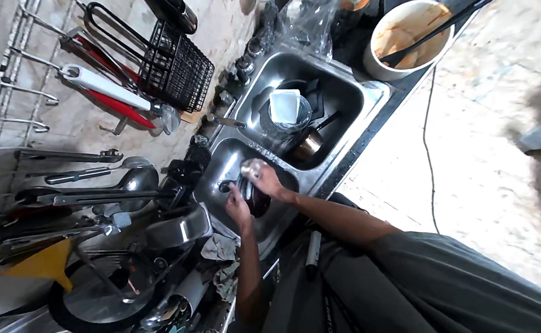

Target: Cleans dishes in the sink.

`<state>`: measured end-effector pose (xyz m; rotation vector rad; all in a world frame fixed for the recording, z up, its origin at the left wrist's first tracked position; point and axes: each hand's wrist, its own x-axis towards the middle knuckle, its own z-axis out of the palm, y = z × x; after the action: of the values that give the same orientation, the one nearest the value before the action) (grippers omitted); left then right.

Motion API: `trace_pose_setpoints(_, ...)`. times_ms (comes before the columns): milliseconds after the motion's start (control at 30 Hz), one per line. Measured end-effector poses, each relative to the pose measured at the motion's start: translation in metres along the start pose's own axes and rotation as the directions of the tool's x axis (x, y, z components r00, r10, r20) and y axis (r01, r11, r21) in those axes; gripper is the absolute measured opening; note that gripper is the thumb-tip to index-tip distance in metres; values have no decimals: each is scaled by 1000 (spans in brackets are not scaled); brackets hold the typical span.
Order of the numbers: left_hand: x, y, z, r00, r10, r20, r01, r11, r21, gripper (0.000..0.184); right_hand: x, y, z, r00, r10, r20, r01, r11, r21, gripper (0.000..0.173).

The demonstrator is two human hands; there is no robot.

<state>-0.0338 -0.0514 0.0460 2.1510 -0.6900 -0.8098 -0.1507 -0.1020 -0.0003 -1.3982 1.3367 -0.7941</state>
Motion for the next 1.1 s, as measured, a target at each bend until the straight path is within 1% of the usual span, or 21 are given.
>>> trace_pose_setpoints(67, -5, 1, -7, 1000, 16, -2, -17, 986, -166, 44, 12, 7, -4, 954, 284, -99, -259, 943, 209, 33)
trace_pose_setpoints(100, -7, 2, -11, 1000, 30, -9, -31, 970, -241, 40, 14, 14, -5, 911, 404, -80, -359, 875, 325, 36)
trace_pose_setpoints(167, -7, 7, -15, 997, 79, -20, -81, 932, -353, 36, 7, 32, 4, 810, 581, 77, -529, 667, 525, 46)
trace_pose_setpoints(200, -5, 9, -14, 994, 107, -13, -104, 919, -379, 35, -1, 39, 16, 742, 651, 159, -590, 522, 616, 51)
trace_pose_setpoints(267, -1, 8, -9, 981, 192, 28, -170, 918, -358, 35, -17, 41, 37, 634, 701, 327, -635, 230, 738, 56)
trace_pose_setpoints(333, 4, 0, -1, 949, 293, 120, -259, 936, -238, 33, -25, 19, 41, 608, 644, 465, -616, 13, 788, 55)
trace_pose_setpoints(400, 7, -11, 7, 903, 341, 262, -348, 937, -20, 35, -25, -6, 35, 598, 569, 564, -622, -114, 775, 67)
trace_pose_setpoints(433, 8, -15, 11, 875, 342, 341, -395, 913, 99, 36, -22, -17, 29, 595, 540, 596, -638, -135, 758, 73)
trace_pose_setpoints(500, 8, -19, 17, 825, 334, 455, -490, 824, 284, 34, -18, -25, 15, 596, 526, 606, -666, -96, 739, 82)
trace_pose_setpoints(533, 8, -18, 19, 804, 329, 496, -527, 781, 335, 34, -16, -24, 8, 623, 523, 582, -675, -17, 738, 82)
trace_pose_setpoints(600, 8, -19, 21, 758, 313, 572, -578, 728, 367, 34, -15, -21, -4, 679, 537, 500, -693, 243, 679, 74)
trace_pose_setpoints(633, 7, -22, 21, 726, 302, 618, -601, 715, 357, 35, -16, -20, -7, 683, 591, 431, -702, 367, 610, 66)
trace_pose_setpoints(700, 5, -31, 21, 634, 313, 708, -676, 668, 310, 35, -14, -13, -7, 639, 730, 244, -749, 517, 413, 50)
trace_pose_setpoints(767, 4, -49, 19, 581, 457, 674, -778, 555, 295, 34, -10, -1, -13, 614, 785, 87, -789, 606, 103, 42)
trace_pose_setpoints(833, 7, -72, 15, 651, 642, 405, -758, 526, 385, 36, -7, 9, -23, 630, 775, 44, -769, 631, -106, 36)
trace_pose_setpoints(867, 11, -78, 14, 709, 655, 263, -698, 594, 400, 48, -5, 13, -28, 643, 764, 55, -749, 642, -165, 34)
trace_pose_setpoints(900, 16, -82, 14, 782, 604, 150, -615, 713, 336, 66, -6, 18, -30, 654, 753, 78, -729, 654, -200, 33)
trace_pose_setpoints(933, 19, -82, 15, 864, 499, 72, -503, 845, 181, 80, -8, 23, -29, 665, 739, 105, -710, 670, -219, 34)
trace_pose_setpoints(967, 23, -81, 19, 933, 359, 16, -359, 933, -10, 86, -9, 27, -29, 678, 723, 131, -689, 688, -230, 35)
trace_pose_setpoints(1033, 31, -75, 26, 987, 140, -77, -156, 947, -280, 70, -8, 27, -29, 698, 689, 193, -642, 722, -257, 39)
trace_pose_setpoints(1100, 36, -68, 27, 979, 137, -152, -183, 916, -357, 49, -5, 27, -30, 713, 663, 229, -607, 747, -271, 47)
